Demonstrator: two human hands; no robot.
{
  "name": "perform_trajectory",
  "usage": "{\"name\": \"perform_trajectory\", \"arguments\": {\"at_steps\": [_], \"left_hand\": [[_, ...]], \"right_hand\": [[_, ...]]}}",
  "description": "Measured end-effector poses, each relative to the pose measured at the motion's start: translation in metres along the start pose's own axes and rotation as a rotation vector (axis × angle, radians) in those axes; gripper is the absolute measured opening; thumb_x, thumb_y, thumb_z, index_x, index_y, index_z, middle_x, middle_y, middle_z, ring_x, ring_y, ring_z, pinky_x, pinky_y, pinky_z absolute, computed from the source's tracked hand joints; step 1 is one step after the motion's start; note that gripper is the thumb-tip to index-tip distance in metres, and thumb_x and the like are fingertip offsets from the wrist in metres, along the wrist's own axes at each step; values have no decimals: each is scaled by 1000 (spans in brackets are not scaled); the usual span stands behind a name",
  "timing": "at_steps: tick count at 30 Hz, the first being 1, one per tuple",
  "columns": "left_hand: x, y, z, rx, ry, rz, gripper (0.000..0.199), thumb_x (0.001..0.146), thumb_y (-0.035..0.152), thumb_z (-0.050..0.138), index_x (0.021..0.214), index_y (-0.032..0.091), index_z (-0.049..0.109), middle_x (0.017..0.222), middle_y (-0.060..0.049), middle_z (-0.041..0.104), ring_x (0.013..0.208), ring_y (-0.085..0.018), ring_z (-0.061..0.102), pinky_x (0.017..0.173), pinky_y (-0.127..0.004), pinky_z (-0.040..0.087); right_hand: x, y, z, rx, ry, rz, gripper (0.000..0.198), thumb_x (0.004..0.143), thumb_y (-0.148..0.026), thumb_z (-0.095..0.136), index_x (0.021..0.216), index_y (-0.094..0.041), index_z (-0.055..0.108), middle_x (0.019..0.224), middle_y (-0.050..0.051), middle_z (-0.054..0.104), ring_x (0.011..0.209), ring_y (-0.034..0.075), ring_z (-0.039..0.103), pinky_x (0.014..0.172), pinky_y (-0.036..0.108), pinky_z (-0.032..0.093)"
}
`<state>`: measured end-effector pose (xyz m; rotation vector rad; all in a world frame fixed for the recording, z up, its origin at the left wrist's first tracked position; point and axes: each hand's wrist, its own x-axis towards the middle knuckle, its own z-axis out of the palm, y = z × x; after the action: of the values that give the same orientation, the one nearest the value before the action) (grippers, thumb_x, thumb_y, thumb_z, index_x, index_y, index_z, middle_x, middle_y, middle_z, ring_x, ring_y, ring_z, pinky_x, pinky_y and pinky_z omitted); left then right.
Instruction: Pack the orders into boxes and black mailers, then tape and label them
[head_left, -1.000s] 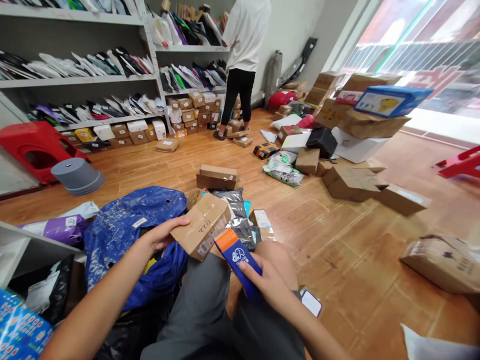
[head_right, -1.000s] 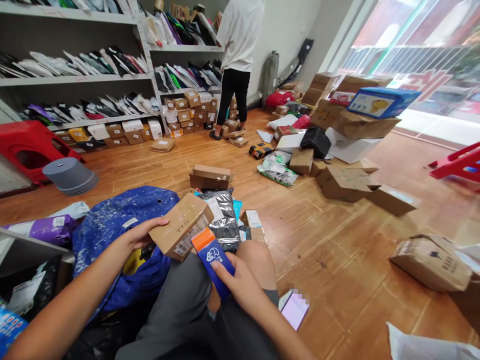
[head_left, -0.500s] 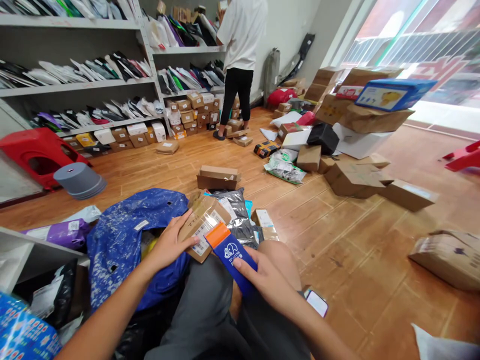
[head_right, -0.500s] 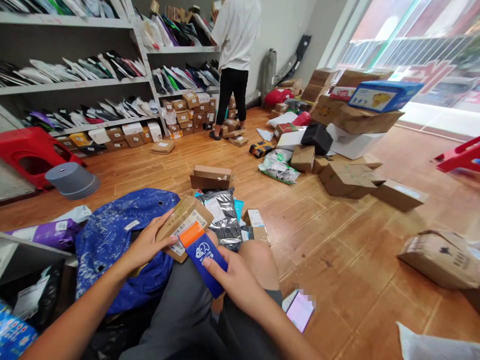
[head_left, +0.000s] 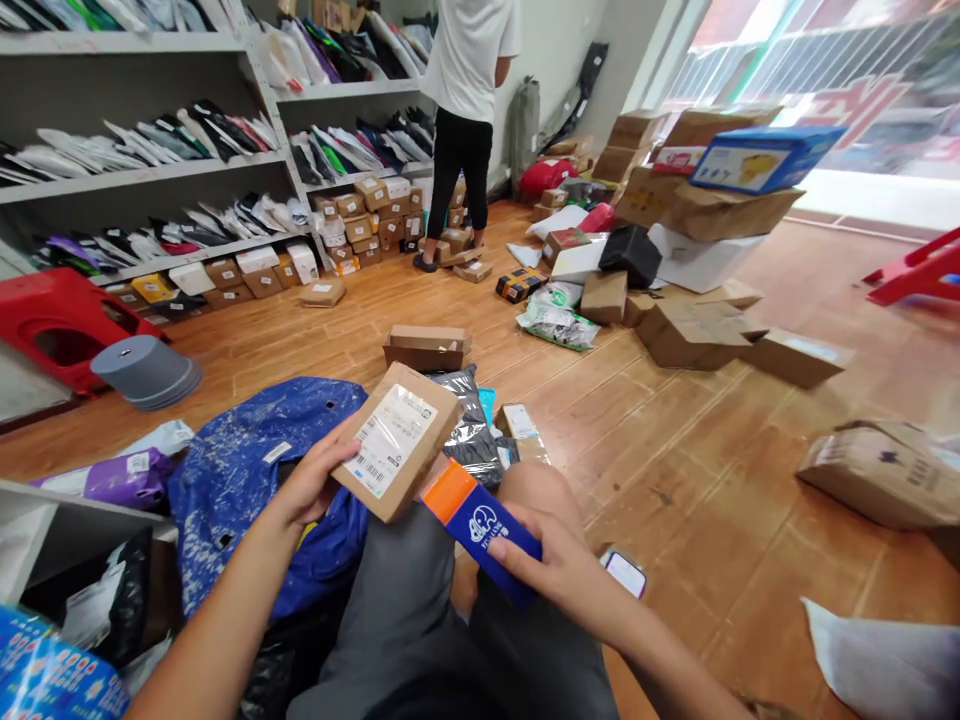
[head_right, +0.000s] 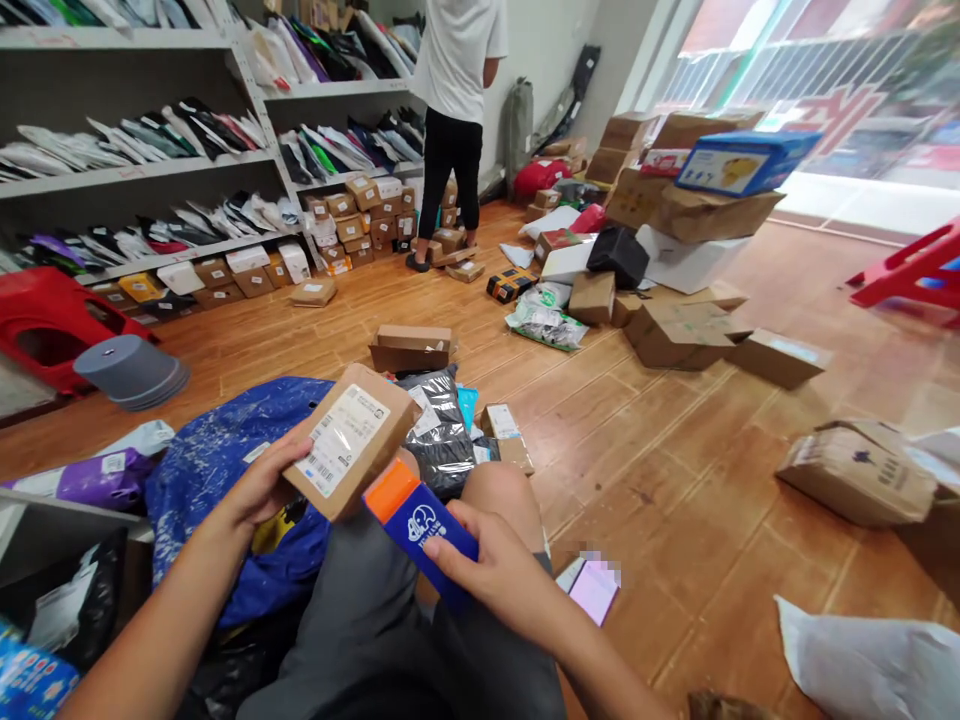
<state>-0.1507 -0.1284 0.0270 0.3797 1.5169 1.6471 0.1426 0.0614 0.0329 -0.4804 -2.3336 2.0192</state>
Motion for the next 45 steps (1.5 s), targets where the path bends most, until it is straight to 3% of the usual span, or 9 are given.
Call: {"name": "perform_trajectory", "arguments": {"at_steps": [7,10,13,18,22,27,32,39,45], "left_hand": [[33,-23,-16,81,17,-125,72,72,63,87,125,16,78,132,-17,78,125,-39,72,110,-48,57],[29,-16,-18,373,116,100,73,80,69,79,130,17,76,141,-17,73,139,-39,62,125,-52,43],[8,-10,-9,855,141,442,80,92,72,67,155,24,60,163,-15,54,156,-37,45,133,-56,28],[-12,-15,8,1128,43,403,120,74,72,86,172,31,31,175,-16,26,161,-43,33,132,-59,29],[5,-19,2,840,38,332,100,80,64,82,165,25,46,157,-16,51,148,-39,49,131,-57,31],[7,-25,5,121,22,51,86,82,62,76,155,21,58,151,-14,65,140,-40,60,115,-49,51],[-3,-33,21,-239,4,-117,76,82,64,76,141,17,68,130,-16,78,114,-35,74,88,-41,64],[2,-47,19,-259,1,-166,75,80,61,80,139,17,69,127,-16,78,105,-31,77,80,-38,66],[1,-45,14,-255,13,-151,74,79,62,79,138,18,68,129,-14,78,115,-32,74,82,-35,65]], "right_hand": [[21,42,17,59,48,49,66,92,-83,62,97,-17,64,85,4,63,78,20,53,71,31,41],[33,53,28,85,67,37,68,91,-84,62,94,-17,64,82,3,62,74,19,52,68,31,40],[41,57,32,91,104,52,66,91,-83,63,92,-17,65,81,3,65,74,19,55,68,31,41],[44,67,31,176,89,50,66,91,-80,66,107,-16,71,99,9,75,88,27,66,85,40,52],[48,51,32,165,113,20,64,92,-79,65,107,-17,71,103,11,76,93,29,68,87,42,54],[49,-24,21,107,100,-11,56,94,-71,66,110,-18,74,108,10,78,96,28,69,85,38,56],[51,-76,7,-97,70,59,50,94,-68,63,87,-20,68,77,4,68,69,19,59,60,28,48],[50,-41,17,-79,83,53,57,93,-74,61,96,-18,69,91,8,73,84,25,65,72,32,52],[-6,12,27,24,45,45,57,100,-73,59,107,-17,70,99,10,74,91,28,67,82,36,52]]}}
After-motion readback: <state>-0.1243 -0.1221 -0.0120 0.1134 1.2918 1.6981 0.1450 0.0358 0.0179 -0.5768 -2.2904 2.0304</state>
